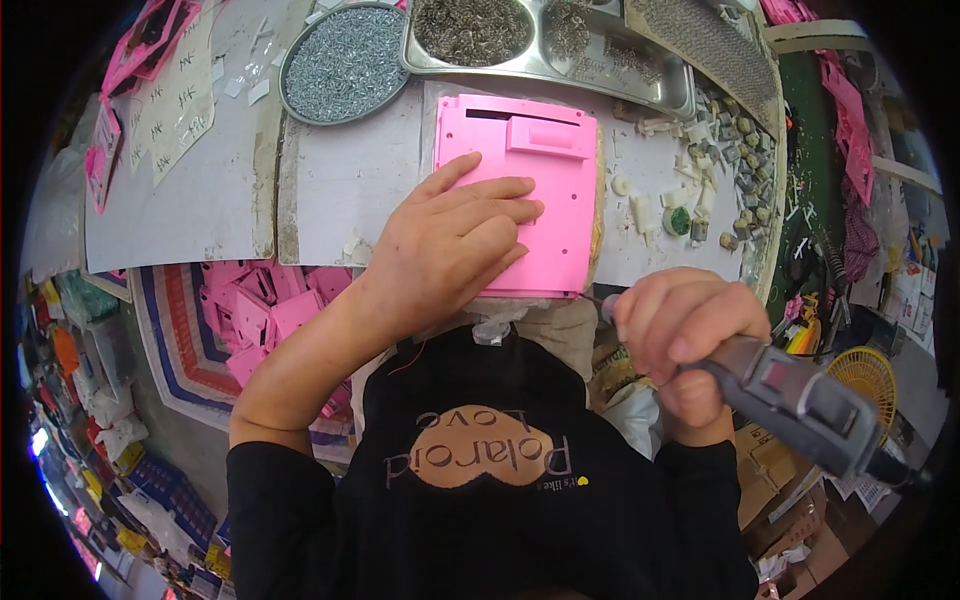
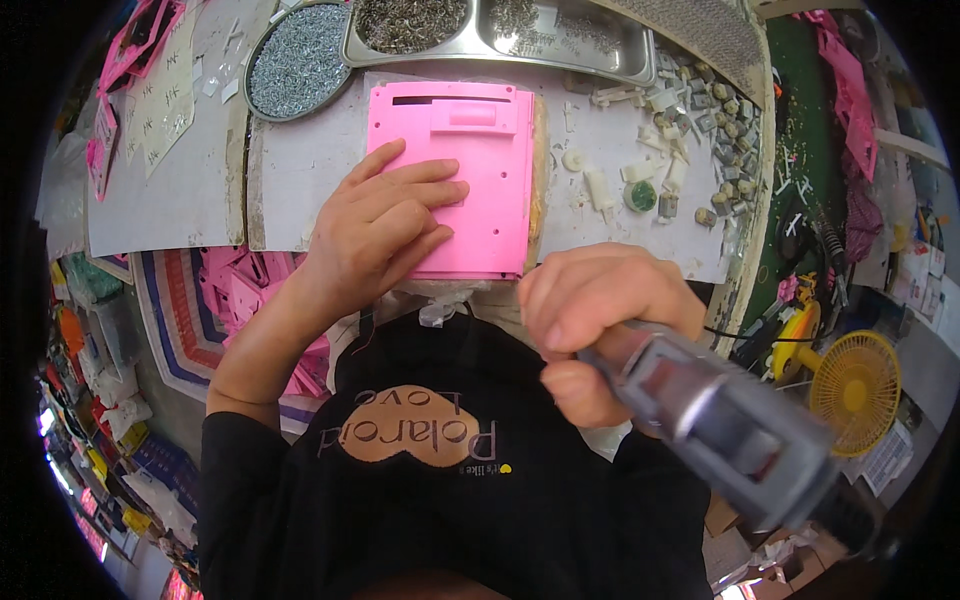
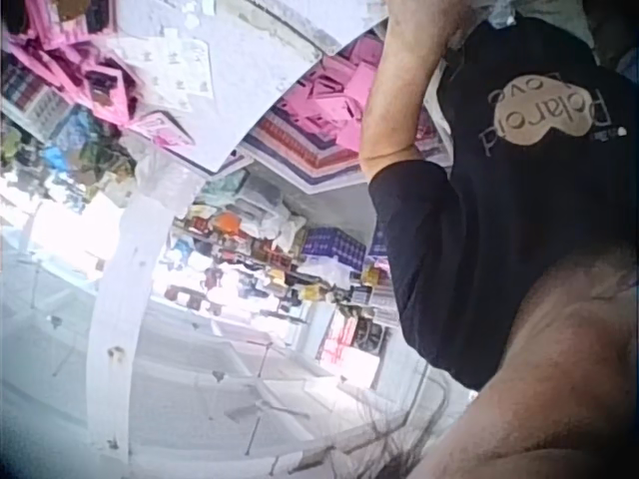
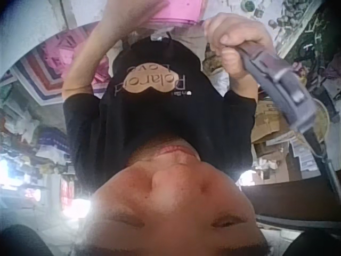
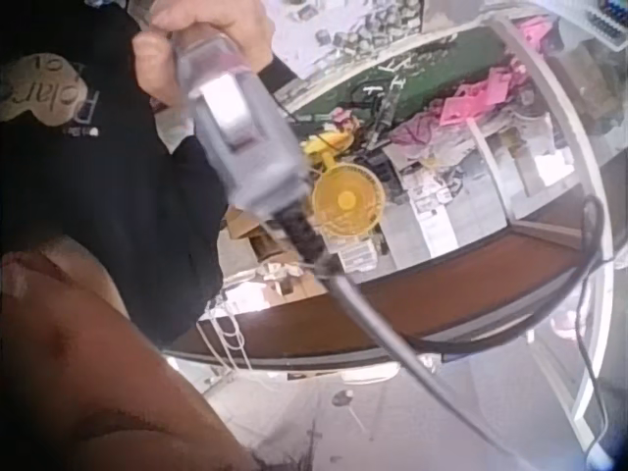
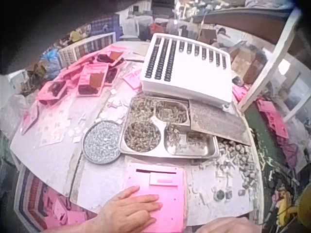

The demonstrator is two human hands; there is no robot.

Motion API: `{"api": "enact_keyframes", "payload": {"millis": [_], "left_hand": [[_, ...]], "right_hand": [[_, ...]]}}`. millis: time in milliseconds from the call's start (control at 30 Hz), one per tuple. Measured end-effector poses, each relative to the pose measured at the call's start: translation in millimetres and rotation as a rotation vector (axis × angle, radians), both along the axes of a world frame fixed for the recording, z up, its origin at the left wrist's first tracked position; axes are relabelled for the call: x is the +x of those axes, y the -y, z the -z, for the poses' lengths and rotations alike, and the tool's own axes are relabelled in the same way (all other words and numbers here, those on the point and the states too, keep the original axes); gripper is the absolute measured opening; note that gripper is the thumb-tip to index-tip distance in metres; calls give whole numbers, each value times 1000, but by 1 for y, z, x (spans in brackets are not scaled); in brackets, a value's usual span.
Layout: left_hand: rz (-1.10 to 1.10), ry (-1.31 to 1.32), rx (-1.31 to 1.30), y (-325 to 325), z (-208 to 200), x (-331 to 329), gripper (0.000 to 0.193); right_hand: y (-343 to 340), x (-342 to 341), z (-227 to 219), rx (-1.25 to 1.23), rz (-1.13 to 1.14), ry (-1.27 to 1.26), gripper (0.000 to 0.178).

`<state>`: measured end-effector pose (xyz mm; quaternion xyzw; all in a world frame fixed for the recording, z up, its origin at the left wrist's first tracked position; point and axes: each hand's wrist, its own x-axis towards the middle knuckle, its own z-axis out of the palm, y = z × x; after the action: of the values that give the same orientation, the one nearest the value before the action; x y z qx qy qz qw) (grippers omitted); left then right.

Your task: Assemble and solder components into a pink electronic housing, then secure with screws.

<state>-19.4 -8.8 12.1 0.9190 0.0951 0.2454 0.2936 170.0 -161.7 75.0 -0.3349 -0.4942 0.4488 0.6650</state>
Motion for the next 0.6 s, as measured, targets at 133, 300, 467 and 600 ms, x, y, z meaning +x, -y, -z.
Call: {"api": "enact_keyframes", "payload": {"millis": [133,300,467,600], "left_hand": [[-2,9,-36,1,1,1,12],[-22,23,-50,0,1,1,10],[-12,20,-58,1,2,0,11],[9,17,-39,-4,4,-2,12]], "right_hand": [[-3,-10,-3,1,45,272,20],[-21,7,-5,109,-133,226,18],[-38,11,-8,153,-81,178,19],[-44,-5,-6,46,-28,307,24]]}}
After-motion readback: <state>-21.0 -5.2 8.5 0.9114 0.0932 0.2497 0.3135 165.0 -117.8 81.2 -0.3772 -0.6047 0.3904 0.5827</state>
